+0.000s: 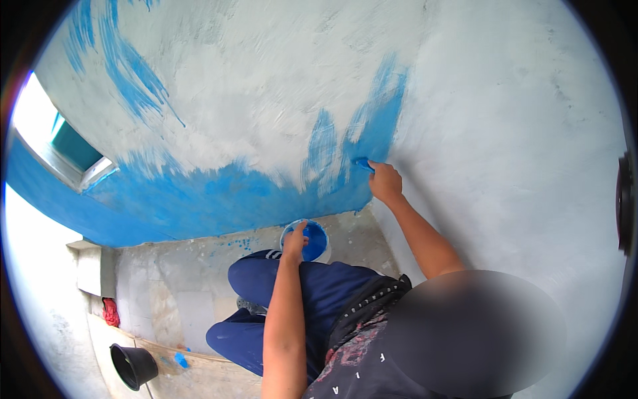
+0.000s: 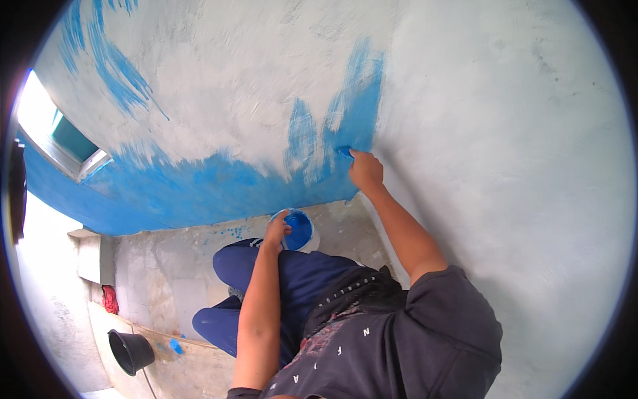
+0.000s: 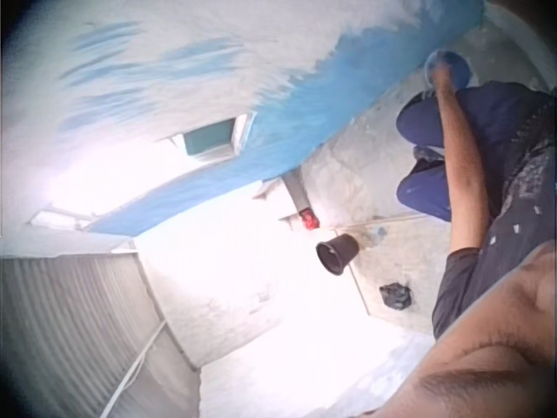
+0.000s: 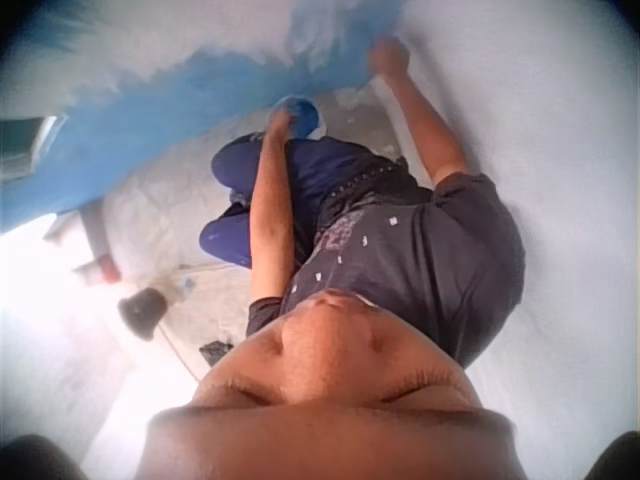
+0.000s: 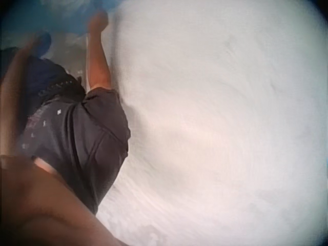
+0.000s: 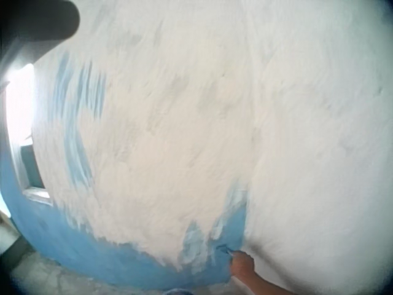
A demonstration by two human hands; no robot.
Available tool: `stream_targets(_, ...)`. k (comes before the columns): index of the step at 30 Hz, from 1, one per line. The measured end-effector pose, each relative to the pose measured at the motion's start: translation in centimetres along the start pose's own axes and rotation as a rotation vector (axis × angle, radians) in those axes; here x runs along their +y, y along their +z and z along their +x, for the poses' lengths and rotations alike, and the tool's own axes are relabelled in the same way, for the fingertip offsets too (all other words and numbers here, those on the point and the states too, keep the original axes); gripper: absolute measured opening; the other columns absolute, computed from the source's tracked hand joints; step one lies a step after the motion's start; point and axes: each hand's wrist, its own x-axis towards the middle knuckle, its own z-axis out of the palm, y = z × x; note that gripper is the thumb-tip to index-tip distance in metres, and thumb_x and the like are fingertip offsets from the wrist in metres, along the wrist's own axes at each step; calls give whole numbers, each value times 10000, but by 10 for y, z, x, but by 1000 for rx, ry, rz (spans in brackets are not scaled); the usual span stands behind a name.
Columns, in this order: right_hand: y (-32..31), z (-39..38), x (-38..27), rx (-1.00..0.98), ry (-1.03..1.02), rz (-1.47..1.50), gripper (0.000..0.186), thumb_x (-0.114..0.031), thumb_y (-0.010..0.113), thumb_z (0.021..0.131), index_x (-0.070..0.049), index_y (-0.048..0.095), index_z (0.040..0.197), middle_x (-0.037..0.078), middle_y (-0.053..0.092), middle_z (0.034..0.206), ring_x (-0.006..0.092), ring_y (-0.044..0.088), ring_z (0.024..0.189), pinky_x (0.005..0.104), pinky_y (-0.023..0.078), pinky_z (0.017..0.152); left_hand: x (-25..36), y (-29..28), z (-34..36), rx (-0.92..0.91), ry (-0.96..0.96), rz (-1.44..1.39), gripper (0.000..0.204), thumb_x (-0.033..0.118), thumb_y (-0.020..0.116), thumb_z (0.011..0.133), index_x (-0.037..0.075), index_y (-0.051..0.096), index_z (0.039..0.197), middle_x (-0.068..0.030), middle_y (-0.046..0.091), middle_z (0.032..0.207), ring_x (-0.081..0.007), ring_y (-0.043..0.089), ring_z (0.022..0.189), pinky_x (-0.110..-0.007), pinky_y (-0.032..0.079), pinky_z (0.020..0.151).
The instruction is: The person paints a concrete wall blue using a paintbrush and a bucket of paint, alternating between dipping the brush into the bucket and applying the paint to the surface.
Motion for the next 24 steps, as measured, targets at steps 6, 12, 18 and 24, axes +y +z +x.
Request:
stream_targets(6, -13, -36, -14, 402, -119, 158, 469, -84, 608, 899, -122, 599, 1366, 85, 607, 936, 287, 650, 735, 410, 535, 649, -9, -3, -7, 19, 62, 54, 704, 528, 654, 866, -133, 626, 1108, -205, 656, 979, -256, 606, 858, -380, 486, 825)
stream_targets(12, 82, -30, 23, 283, -115, 114, 507, -97, 602, 912, -136, 551, 1415, 81, 573, 984, 277, 645, 727, 392, 528, 598, -11, -7, -10, 85, 27, 74, 490, 405, 660, 905, -73, 648, 1014, -117, 636, 836, -206, 582, 747, -345, 486, 727)
stream_targets(18, 143, -43, 65, -98, 105, 25, 478, -141, 598, 906, -149, 584, 1383, 144, 627, 1083, 340, 669, 888, 455, 550, 755, -12, 12, -21, 155, 61, 3, 527, 414, 683, 861, -104, 660, 958, -151, 649, 839, -219, 587, 748, -367, 475, 716)
stream_targets(24, 129, -22, 65, -75, 155, 151, 417, -183, 594, 889, -128, 655, 1298, 206, 674, 1103, 398, 666, 1004, 478, 542, 863, -3, 19, -11, 300, -21, -40, 541, 427, 705, 848, -81, 646, 1024, -107, 633, 842, -196, 589, 756, -327, 485, 709)
